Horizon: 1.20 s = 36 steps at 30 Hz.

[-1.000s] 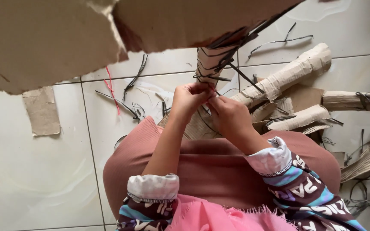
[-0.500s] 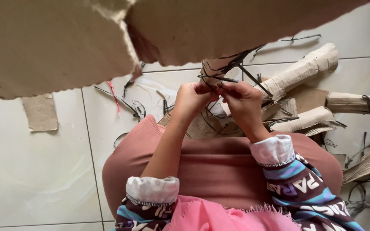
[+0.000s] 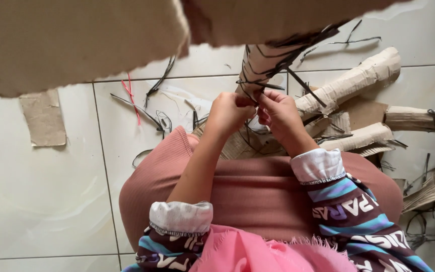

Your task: Wrapping a chair leg with thin black strips to provide a decorative or protective finish

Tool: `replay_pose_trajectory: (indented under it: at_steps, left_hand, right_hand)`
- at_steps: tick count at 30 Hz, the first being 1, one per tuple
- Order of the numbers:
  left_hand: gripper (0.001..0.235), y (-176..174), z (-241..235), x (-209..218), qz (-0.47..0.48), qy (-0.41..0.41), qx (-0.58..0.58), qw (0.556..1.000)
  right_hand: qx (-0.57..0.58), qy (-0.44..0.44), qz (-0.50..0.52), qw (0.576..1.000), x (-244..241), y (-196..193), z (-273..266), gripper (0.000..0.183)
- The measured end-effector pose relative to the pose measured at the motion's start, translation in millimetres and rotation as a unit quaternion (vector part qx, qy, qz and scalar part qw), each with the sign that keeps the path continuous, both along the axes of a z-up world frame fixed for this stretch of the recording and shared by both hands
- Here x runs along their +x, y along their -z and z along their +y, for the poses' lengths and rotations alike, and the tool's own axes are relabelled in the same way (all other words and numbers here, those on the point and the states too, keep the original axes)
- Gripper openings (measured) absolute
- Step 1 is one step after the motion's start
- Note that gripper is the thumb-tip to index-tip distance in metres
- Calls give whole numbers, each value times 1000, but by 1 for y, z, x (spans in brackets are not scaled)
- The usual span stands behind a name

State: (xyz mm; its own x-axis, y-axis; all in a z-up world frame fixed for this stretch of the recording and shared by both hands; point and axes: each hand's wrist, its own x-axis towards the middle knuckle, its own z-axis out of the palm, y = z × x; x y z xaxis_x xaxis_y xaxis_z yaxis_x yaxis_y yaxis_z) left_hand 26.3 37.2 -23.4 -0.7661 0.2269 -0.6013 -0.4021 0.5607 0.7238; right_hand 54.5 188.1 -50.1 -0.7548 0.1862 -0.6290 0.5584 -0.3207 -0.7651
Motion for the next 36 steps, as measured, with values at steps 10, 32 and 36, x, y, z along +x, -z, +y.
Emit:
replay_pose_trajectory:
  at_steps: [10, 32, 36]
  left_hand:
    - [28, -35, 4, 22, 46, -35, 14, 998]
    - [32, 57, -5, -42, -108, -434, 362, 818]
    - [31, 63, -3, -52, -147, -476, 493, 713]
  right_hand:
    - [-176, 206, 12, 963, 22, 14, 0, 37]
    - [493, -218, 296, 789, 25, -29, 5, 12]
    - [525, -267, 251, 768, 19, -42, 11, 12]
